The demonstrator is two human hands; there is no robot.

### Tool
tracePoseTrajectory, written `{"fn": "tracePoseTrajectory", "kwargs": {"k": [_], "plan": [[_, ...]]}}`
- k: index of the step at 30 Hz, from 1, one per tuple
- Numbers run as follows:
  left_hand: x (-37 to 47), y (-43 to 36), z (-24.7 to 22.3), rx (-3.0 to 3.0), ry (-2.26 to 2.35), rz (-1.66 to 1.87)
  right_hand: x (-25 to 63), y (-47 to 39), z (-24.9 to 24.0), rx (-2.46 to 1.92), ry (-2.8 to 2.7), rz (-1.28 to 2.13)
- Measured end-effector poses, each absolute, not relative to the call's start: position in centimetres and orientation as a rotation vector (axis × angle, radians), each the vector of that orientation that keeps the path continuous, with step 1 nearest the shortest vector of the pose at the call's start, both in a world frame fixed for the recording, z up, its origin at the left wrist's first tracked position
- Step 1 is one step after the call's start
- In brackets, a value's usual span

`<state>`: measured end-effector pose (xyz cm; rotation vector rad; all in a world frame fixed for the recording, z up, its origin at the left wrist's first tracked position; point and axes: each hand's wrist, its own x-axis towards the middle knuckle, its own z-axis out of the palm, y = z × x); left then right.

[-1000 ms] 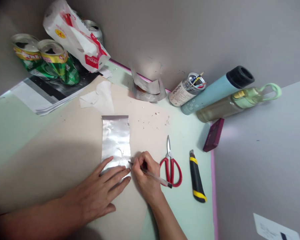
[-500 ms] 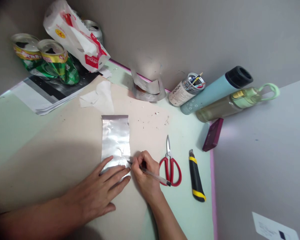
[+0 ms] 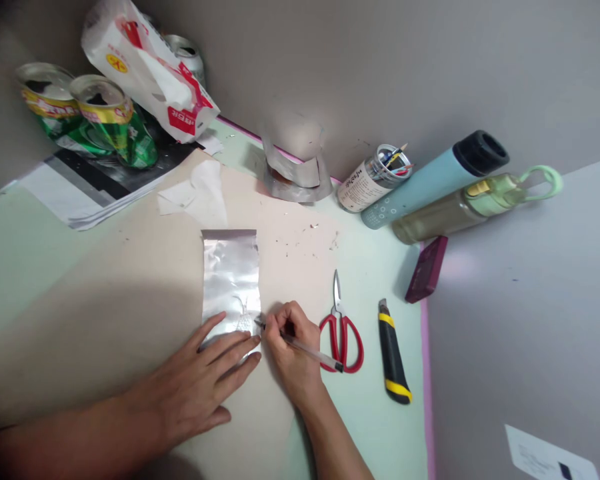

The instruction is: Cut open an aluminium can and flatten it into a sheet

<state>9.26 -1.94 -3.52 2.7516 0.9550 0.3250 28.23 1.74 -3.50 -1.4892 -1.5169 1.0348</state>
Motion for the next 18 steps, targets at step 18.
{"fn": "tracePoseTrajectory", "kwargs": {"k": [18], "plan": [[9.23, -2.06, -3.74, 2.732, 0.932, 0.296, 27.99, 1.94, -3.22, -1.489, -1.571, 1.022]]}}
